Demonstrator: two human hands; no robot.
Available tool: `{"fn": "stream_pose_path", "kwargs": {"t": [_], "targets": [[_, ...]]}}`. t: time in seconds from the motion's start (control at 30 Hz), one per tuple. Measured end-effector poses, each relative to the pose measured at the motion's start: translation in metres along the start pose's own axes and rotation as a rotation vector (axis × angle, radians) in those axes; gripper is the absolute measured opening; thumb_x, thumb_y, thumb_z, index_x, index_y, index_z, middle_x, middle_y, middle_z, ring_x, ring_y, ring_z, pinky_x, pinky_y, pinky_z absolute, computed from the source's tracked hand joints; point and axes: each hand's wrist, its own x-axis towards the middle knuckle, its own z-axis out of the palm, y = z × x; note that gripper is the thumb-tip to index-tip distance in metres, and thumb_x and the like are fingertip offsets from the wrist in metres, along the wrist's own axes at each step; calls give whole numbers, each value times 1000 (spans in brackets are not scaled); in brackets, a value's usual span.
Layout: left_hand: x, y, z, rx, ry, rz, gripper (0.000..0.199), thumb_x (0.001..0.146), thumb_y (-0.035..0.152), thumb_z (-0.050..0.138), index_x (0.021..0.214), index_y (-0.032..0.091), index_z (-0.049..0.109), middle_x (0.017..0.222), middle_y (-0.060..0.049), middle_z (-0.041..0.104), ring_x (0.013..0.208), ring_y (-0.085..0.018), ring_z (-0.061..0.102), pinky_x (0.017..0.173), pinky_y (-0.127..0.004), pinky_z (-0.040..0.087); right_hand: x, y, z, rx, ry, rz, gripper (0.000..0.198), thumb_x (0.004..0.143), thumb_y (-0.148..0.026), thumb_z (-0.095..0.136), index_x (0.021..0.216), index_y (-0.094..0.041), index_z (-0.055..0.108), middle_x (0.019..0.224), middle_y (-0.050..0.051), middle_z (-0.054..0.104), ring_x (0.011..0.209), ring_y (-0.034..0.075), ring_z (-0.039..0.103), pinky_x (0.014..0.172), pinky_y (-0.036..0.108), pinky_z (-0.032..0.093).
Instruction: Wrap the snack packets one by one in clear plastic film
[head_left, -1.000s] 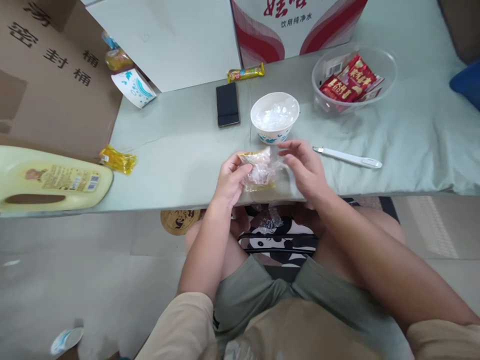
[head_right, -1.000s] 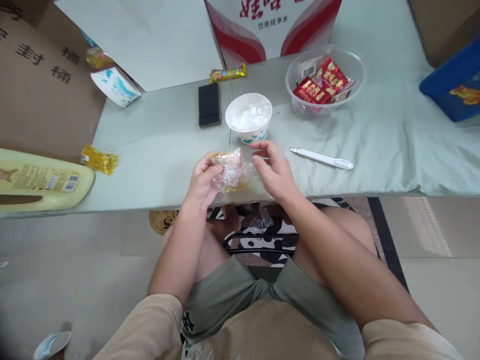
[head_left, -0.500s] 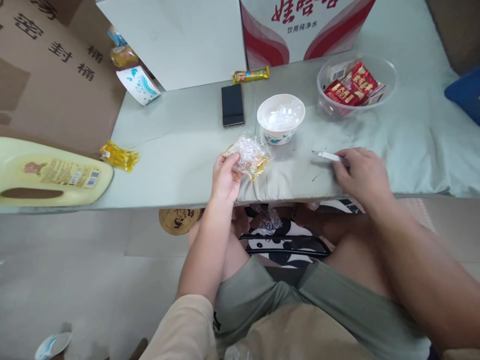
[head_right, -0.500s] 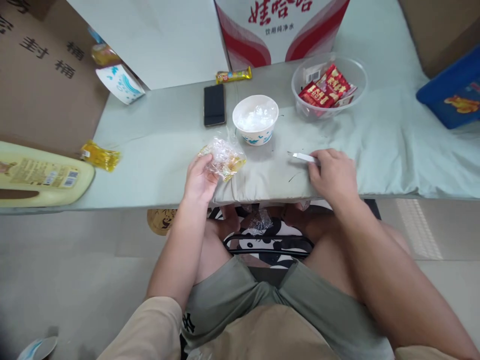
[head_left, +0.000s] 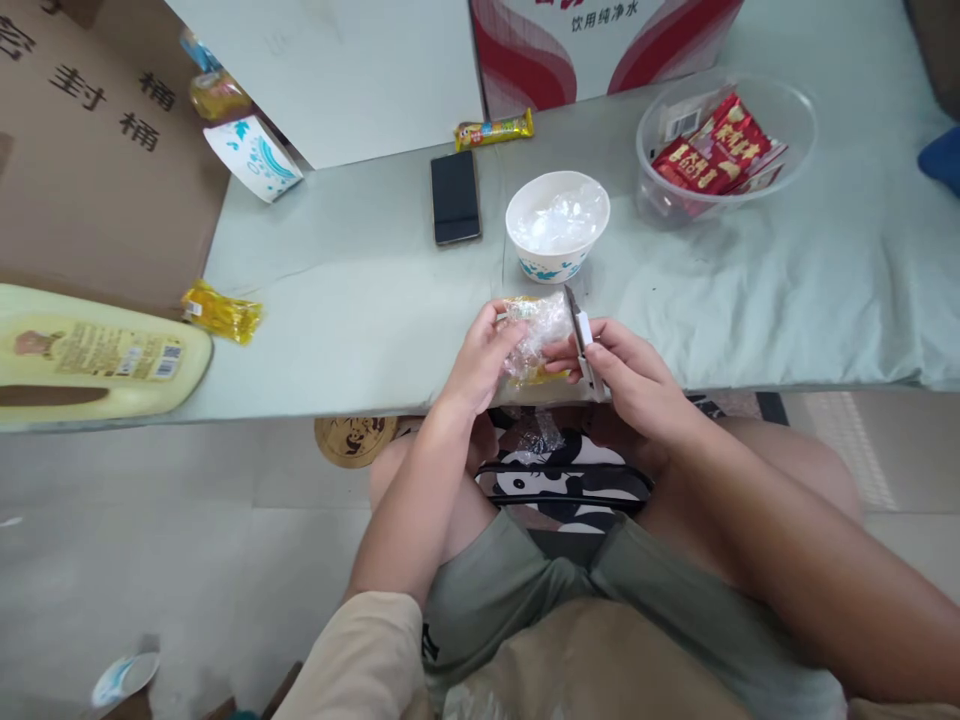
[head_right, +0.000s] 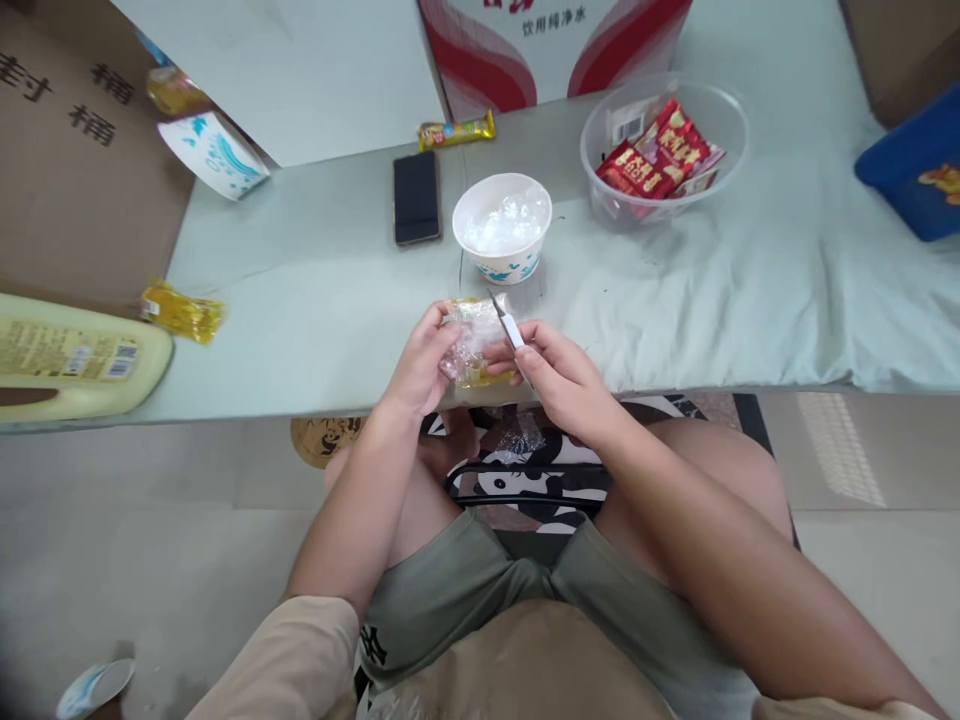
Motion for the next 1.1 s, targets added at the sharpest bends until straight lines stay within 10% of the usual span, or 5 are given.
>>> {"fn": "stream_pose_path", "kwargs": {"t": [0.2, 0.63, 1.1], "targets": [[-2, -4, 2, 92, -37, 136, 66, 60, 45, 93, 111, 25, 56, 113, -5, 71, 104, -22, 70, 91, -35, 57, -2, 6, -5, 24, 70, 27, 41, 91, -64, 61, 100, -24, 57, 104, 6, 75, 87, 19, 73, 81, 37, 59], [7, -17, 1, 190, 289, 289, 52, 75, 41, 83, 111, 26, 48, 118, -6, 67, 106, -21, 69, 94, -35, 55, 4, 1, 0, -47, 155, 55, 28, 88, -48, 64, 91, -20, 61, 81, 1, 65, 58, 10, 60, 55, 26, 52], [5, -13, -5, 146, 264, 403, 64, 65, 49, 90, 111, 26, 52, 109, -4, 66, 99, -18, 69, 85, -29, 56, 9, -1, 13, 17, 93, 187, 42, 79, -51, 71, 91, -25, 41, 79, -4, 64, 54, 9, 61, 49, 23, 48]]}}
